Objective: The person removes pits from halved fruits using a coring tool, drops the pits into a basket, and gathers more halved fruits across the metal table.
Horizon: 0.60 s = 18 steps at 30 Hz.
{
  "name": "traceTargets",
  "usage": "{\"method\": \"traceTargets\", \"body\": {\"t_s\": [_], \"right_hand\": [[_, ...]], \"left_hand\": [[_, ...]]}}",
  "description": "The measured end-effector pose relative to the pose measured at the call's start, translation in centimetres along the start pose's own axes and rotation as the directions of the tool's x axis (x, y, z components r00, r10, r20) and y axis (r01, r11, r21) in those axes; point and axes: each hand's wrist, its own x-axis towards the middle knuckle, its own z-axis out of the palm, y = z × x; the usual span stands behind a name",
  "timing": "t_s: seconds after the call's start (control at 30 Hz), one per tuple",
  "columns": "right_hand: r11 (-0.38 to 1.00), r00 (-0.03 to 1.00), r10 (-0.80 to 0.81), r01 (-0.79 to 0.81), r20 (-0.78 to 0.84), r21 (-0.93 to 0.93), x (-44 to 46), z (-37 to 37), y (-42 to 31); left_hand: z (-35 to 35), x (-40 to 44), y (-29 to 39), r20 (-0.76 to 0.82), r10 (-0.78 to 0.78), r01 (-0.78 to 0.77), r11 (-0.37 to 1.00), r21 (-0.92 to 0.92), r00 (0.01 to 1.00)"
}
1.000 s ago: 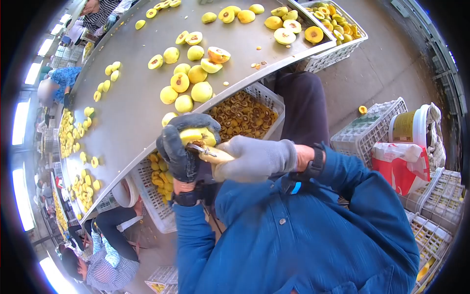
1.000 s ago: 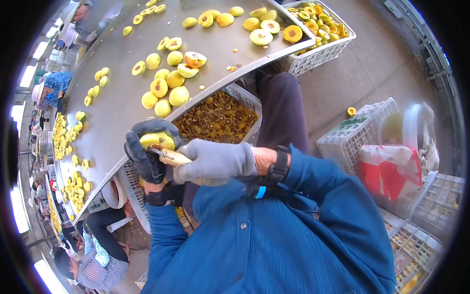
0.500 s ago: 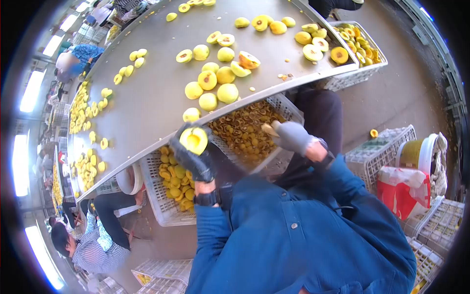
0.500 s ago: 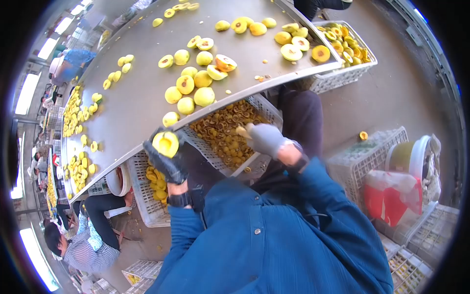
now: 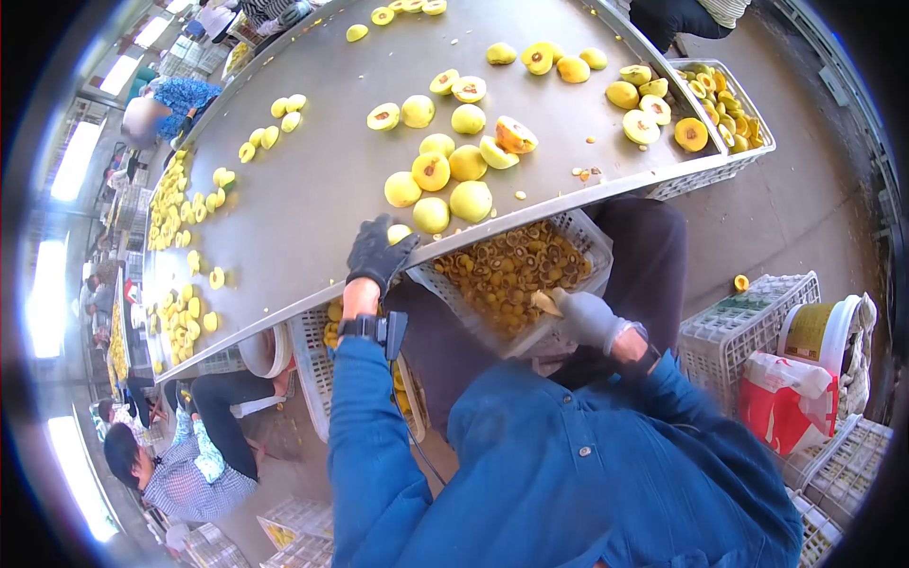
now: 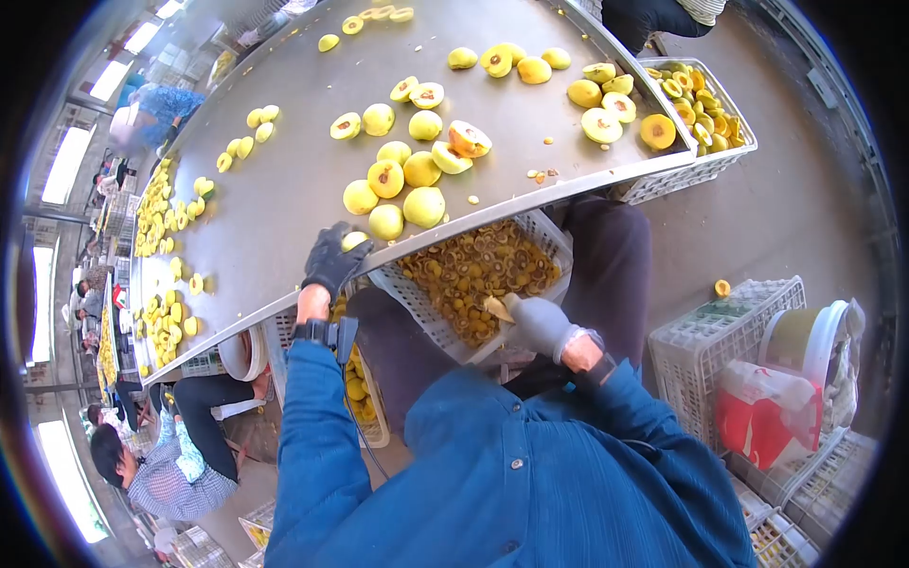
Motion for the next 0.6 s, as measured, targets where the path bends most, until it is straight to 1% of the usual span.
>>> {"method": "traceTargets", "body": {"t_s": [0.03,0.07,0.13,0.17,0.2,0.23,0.27,0.3,0.33,0.4,0.5,0.53,0.57,0.6], "right_hand": [[0.999,0.999,0.037,-0.037,0.026,-0.001,-0.1,0.1,0.0],[0.997,0.996,0.074,-0.074,0.052,-0.002,-0.2,0.3,0.1],[0.997,0.997,0.062,-0.063,0.046,0.034,-0.1,0.2,0.1],[0.997,0.997,0.060,-0.062,0.044,0.050,-0.1,0.2,0.1],[0.996,0.997,0.058,-0.061,0.042,0.065,0.1,-0.2,-0.4],[0.994,0.999,0.032,-0.033,0.013,0.103,0.3,-0.8,-1.0],[0.990,1.000,0.004,-0.002,-0.015,0.138,0.6,-1.8,-1.9],[0.985,0.999,-0.024,0.031,-0.044,0.172,0.9,-2.7,-3.0],[0.977,0.995,-0.053,0.070,-0.087,0.201,1.2,-3.5,-4.3],[0.957,0.979,-0.103,0.146,-0.178,0.250,1.8,-5.1,-7.1],[0.939,0.944,-0.188,0.254,-0.270,0.232,1.7,-7.4,-11.3],[0.932,0.925,-0.219,0.293,-0.311,0.215,1.6,-7.6,-12.0],[0.923,0.902,-0.251,0.333,-0.351,0.194,1.4,-7.7,-12.5],[0.912,0.875,-0.283,0.372,-0.393,0.172,1.2,-7.9,-12.9]], "left_hand": [[0.8,1.4,-0.5,0.006,0.024,-0.025,0.997,0.072,1.000],[1.2,2.3,-1.0,0.002,0.081,-0.080,0.993,0.082,0.997],[1.1,3.2,-1.3,-0.002,0.186,-0.185,0.977,0.103,0.982],[0.9,2.9,-1.9,-0.087,0.218,-0.221,0.975,-0.023,0.972],[0.0,2.1,-1.4,-0.056,0.103,-0.116,0.920,-0.375,0.993],[-1.2,1.0,-0.6,0.013,0.001,0.008,0.737,-0.675,1.000],[-2.4,-0.4,0.4,0.111,-0.075,0.133,0.452,-0.882,0.991],[-3.6,-2.3,2.1,-0.026,-0.002,-0.023,0.438,-0.899,1.000],[-4.2,-3.9,3.1,-0.385,0.376,-0.483,0.843,-0.235,0.843],[-4.4,-6.5,5.7,-0.431,0.270,-0.439,0.823,-0.361,0.861],[-3.9,-9.3,9.6,-0.466,0.111,-0.384,0.743,-0.547,0.878],[-3.6,-9.8,10.5,-0.385,0.008,-0.337,0.497,-0.799,0.923],[-3.4,-10.3,11.3,-0.270,-0.057,-0.256,0.187,-0.949,0.961],[-3.4,-10.6,11.8,-0.137,-0.077,-0.148,-0.149,-0.978,0.988]]}}
